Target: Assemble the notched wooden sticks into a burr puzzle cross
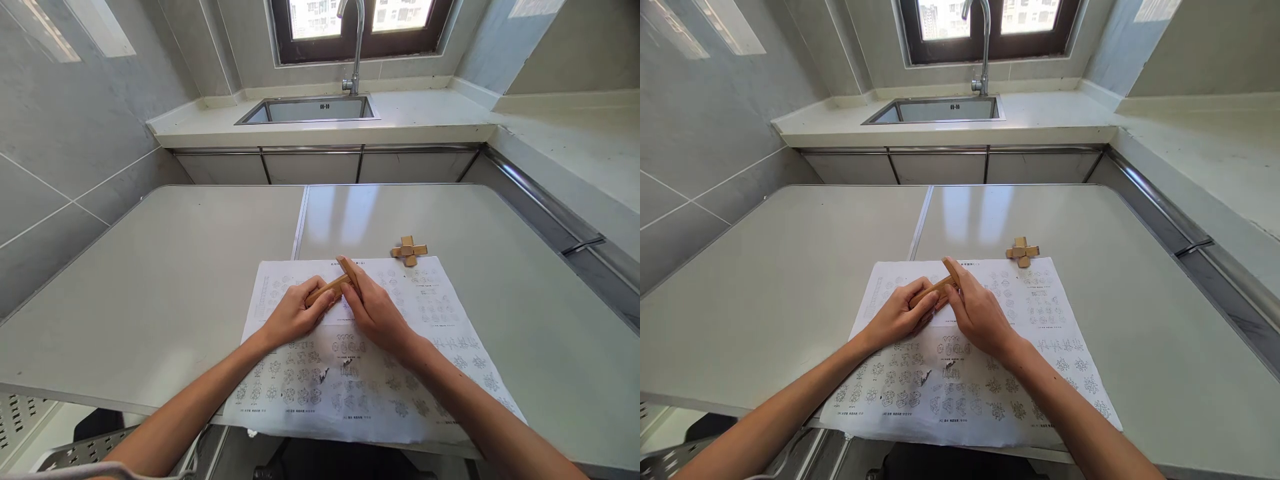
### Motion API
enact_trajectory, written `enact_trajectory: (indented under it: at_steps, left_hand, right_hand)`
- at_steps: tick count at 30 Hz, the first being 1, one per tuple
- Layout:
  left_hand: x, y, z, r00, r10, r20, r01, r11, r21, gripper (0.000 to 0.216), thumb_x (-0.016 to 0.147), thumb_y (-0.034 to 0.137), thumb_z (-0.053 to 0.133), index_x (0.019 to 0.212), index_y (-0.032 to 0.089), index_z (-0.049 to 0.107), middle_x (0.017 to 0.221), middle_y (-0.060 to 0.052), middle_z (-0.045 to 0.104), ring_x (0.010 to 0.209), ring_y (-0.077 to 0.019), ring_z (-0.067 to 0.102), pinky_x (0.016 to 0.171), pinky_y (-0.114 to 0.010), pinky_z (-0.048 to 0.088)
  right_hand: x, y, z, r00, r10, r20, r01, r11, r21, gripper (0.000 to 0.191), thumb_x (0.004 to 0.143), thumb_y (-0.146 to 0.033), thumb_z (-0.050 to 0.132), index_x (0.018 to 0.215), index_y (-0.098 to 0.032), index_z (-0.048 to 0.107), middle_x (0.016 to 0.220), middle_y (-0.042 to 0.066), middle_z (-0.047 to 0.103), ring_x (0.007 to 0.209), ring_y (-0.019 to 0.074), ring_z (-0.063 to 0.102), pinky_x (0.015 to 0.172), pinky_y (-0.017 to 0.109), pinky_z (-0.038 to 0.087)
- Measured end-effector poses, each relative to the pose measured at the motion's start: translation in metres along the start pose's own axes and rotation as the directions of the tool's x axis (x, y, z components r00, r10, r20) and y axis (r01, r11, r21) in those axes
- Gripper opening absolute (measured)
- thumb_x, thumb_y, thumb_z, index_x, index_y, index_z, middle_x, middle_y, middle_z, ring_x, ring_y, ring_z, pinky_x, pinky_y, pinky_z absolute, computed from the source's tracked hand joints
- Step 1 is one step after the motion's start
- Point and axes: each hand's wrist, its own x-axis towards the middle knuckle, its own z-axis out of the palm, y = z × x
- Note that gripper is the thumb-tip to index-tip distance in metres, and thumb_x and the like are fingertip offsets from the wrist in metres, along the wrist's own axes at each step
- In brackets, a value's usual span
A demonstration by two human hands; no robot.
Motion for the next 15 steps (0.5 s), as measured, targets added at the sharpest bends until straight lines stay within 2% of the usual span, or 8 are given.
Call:
enact_trajectory:
  at_steps: [15]
  left_hand:
    - [0.0004,0.0009,0.0008,1.000,-0.016,-0.001,0.016,1.000,0.005,0.041,0.101,0.058,0.053,0.084,0.020,0.054,0.067,0.002,0.059,0.058,-0.0127,0.048,0.056,-0.026,0.037]
  right_hand:
    - [-0.0007,0.0014,0.0023,0.997,-0.063,-0.049,0.061,0.996,-0.060,0.055,0.111,-0.031,0.038,0.166,-0.030,0.035,0.162,0.009,0.053,0.148,0.0289,0.053,0.118,0.053,0.050]
